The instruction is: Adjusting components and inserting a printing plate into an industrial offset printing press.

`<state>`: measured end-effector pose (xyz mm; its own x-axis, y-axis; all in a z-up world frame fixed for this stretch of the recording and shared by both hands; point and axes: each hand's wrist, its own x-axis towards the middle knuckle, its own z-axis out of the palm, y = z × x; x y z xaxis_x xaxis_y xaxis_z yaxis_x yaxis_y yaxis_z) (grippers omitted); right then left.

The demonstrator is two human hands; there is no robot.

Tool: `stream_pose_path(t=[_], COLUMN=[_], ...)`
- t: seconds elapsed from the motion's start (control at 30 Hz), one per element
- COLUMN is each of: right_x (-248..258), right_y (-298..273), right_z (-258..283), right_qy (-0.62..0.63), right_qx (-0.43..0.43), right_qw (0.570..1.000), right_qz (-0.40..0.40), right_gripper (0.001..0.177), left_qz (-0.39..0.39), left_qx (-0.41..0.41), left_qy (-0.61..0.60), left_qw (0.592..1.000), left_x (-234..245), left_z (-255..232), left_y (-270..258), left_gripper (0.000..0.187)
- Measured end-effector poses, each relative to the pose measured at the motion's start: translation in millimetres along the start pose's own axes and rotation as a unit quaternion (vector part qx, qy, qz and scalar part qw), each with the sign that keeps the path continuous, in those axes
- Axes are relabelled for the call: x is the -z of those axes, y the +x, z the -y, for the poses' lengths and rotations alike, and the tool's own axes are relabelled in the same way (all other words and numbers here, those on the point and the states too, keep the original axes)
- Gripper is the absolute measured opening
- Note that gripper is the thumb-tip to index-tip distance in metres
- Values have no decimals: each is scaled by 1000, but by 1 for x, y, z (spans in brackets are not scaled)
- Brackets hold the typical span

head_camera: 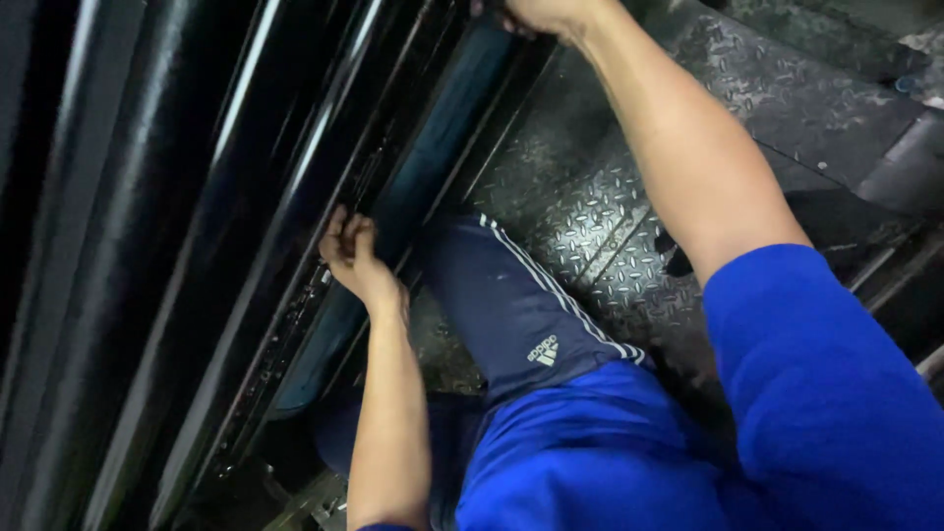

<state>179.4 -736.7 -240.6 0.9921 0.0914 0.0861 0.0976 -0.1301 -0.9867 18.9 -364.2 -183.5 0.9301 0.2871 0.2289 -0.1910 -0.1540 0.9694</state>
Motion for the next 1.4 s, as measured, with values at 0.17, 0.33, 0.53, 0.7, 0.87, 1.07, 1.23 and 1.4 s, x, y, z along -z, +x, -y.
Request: stream_pose_path(t=[0.17, 0.33, 0.53, 0.7, 0.87, 1.07, 1.23, 1.4], right_x=[-96, -120, -82, -75, -91, -102, -111, -110], right_y=[39, -2, -37, -10, 17, 23, 22, 23], right_z=[-41, 1, 9, 18, 19, 39, 18, 24], right_qy=[11, 84, 39, -164, -136, -39, -38, -12], right_qx=[29, 22, -21, 115, 39, -57, 99, 50], right_qw=[977, 959, 969, 898, 890, 871, 864, 872], right_qz=[-211, -270, -244, -391, -434, -486, -493, -487], right_gripper=[19, 17, 28, 35, 32, 30, 40, 34], left_qz=[-6, 8, -1, 13, 35, 44, 61, -4], left_qx=[-9, -28, -42, -124, -96, -100, -76, -18], left_qy=[-30, -8, -17, 124, 67, 72, 35, 104], left_qw=[999, 1000, 999, 984, 992, 991, 995, 994], left_x=[9, 1, 13, 18, 16, 14, 18, 13], left_z=[13, 0, 24, 27, 9, 7, 20, 19], left_y=[-3, -10, -9, -15, -22, -21, -5, -12], left_gripper=[44, 44, 48, 49, 63, 47, 47, 46])
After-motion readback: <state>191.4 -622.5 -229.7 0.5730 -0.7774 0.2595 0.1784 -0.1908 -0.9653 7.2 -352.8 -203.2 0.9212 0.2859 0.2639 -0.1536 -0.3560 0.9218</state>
